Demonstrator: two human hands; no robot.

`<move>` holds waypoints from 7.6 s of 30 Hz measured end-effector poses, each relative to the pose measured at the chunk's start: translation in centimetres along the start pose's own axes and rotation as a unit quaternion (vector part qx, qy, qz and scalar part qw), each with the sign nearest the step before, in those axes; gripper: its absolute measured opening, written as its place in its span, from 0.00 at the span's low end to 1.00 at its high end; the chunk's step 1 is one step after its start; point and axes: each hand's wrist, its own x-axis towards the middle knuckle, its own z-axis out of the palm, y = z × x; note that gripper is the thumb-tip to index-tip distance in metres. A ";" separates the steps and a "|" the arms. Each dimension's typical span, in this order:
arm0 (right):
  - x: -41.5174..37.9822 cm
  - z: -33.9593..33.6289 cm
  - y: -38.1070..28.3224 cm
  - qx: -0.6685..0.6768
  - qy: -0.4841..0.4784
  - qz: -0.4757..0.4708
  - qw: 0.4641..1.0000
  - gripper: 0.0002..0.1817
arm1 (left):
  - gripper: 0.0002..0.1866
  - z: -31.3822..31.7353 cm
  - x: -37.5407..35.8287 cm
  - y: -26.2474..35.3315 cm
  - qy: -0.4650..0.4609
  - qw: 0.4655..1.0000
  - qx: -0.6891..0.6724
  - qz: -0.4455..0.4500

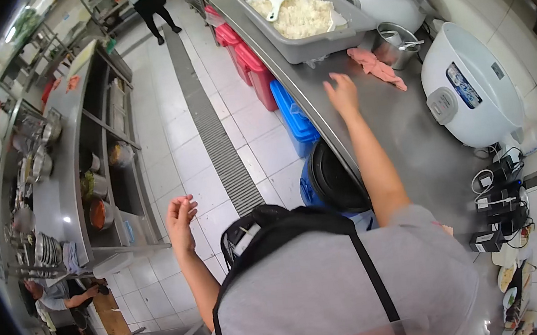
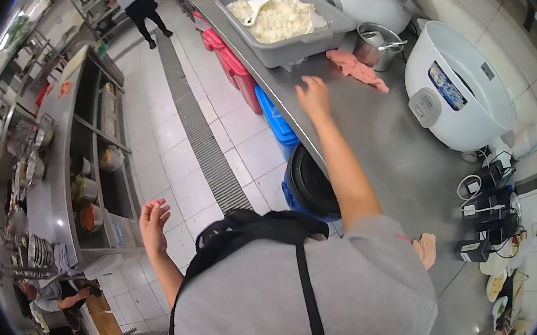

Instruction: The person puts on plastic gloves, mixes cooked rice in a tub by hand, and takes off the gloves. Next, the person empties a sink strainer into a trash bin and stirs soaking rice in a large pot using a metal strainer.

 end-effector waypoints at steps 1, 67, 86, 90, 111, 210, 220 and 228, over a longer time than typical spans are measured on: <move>2.0 2.8 0.4 -0.030 -0.003 0.029 0.999 0.12 | 0.06 0.2 1.6 0.1 0.000 1.000 -0.006 -0.008; 35.4 13.8 0.4 -0.219 -0.204 0.361 0.883 0.22 | 0.02 46.1 67.3 7.6 -0.405 0.809 0.104 0.414; 29.7 -5.9 22.4 -0.665 -0.240 0.369 0.604 0.12 | 0.05 46.6 67.0 7.2 -0.382 0.800 0.181 0.426; 28.4 -5.3 24.8 -0.711 -0.301 0.309 0.556 0.12 | 0.06 46.7 67.3 6.8 -0.357 0.795 0.214 0.441; 6.2 11.9 0.1 -0.302 -0.165 0.418 0.841 0.26 | 0.07 45.1 65.9 5.8 -0.364 0.796 0.141 0.463; 17.4 19.3 -19.0 0.630 0.219 0.388 0.636 0.06 | 0.15 23.6 39.8 6.9 -0.409 0.874 -0.210 -0.159; 19.8 34.2 -23.8 0.588 0.048 0.456 0.666 0.05 | 0.17 15.5 55.9 7.5 -0.298 0.922 -0.206 -0.135; 24.1 34.5 -21.3 0.633 0.076 0.443 0.630 0.13 | 0.10 10.4 62.7 8.8 -0.411 0.908 -0.010 -0.084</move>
